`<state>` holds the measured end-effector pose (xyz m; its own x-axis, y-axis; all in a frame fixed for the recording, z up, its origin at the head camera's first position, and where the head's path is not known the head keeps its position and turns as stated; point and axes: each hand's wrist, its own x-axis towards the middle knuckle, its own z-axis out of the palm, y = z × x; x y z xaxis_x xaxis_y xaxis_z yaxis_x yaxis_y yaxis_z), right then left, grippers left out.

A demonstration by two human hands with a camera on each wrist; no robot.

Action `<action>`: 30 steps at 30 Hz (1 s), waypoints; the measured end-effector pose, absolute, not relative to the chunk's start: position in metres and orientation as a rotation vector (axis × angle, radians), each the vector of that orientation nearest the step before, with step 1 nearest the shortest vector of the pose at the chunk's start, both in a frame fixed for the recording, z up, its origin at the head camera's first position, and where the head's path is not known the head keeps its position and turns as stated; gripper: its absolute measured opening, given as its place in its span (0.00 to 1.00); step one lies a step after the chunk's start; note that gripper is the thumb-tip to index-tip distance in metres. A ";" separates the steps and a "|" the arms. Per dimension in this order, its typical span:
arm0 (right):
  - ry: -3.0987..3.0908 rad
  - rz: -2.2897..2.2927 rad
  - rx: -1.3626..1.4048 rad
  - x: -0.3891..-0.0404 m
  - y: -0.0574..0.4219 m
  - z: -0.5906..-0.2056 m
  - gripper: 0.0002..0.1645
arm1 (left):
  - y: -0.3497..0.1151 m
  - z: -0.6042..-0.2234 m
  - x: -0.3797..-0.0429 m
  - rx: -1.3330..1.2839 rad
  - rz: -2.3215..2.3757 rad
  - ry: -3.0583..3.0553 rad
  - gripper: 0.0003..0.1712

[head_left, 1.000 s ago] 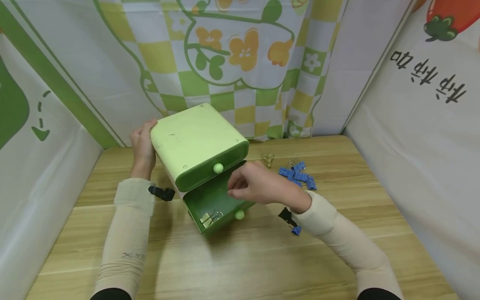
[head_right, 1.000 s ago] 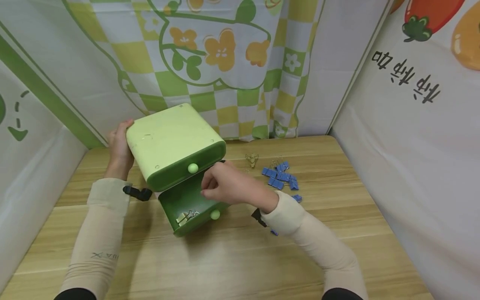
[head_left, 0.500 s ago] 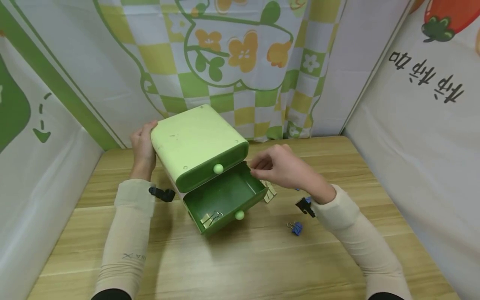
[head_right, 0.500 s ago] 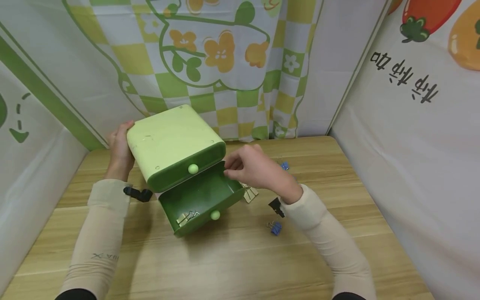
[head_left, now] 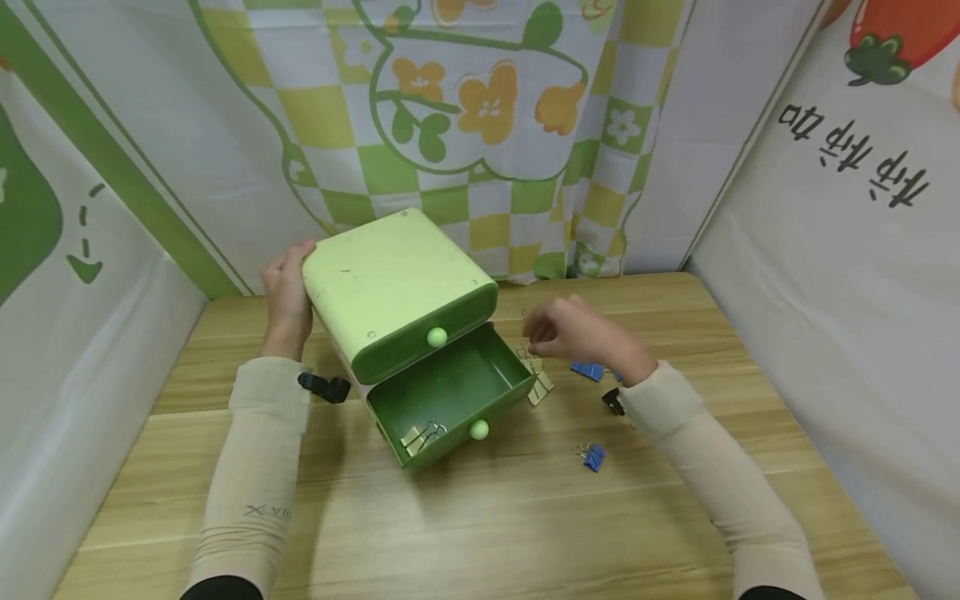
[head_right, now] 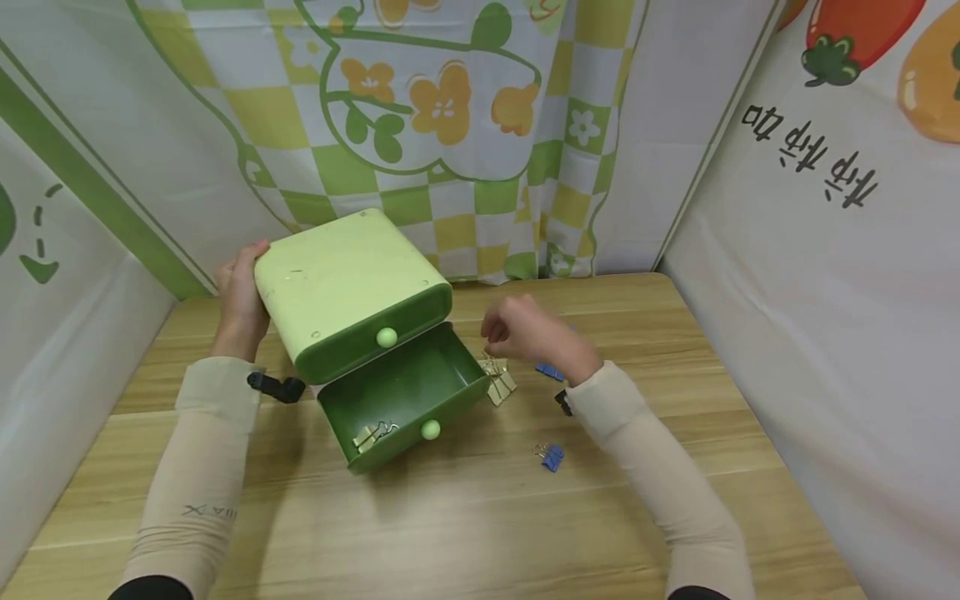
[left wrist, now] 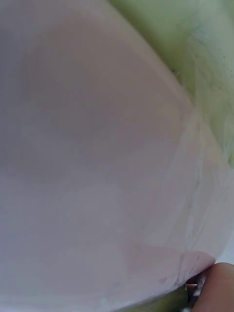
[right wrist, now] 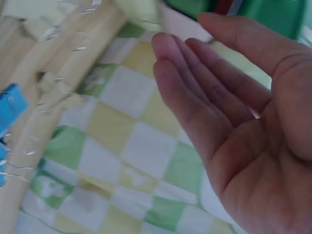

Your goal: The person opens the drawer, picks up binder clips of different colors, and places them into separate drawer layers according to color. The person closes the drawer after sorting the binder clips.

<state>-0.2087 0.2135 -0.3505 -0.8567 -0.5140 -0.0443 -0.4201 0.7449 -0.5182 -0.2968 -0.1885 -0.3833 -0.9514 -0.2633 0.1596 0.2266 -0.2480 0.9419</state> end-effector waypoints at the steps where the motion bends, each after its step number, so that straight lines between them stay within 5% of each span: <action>1: 2.748 -0.739 -0.767 -0.212 0.214 -0.356 0.11 | -0.188 -0.383 -0.297 0.044 -2.261 -1.702 0.24; 15: 2.742 -0.427 -0.948 -0.236 0.209 -0.406 0.08 | -0.188 -0.384 -0.297 0.055 -2.264 -1.686 0.26; 30: 2.641 -0.389 -0.791 -0.235 0.205 -0.415 0.07 | -0.188 -0.384 -0.296 0.040 -2.259 -1.700 0.25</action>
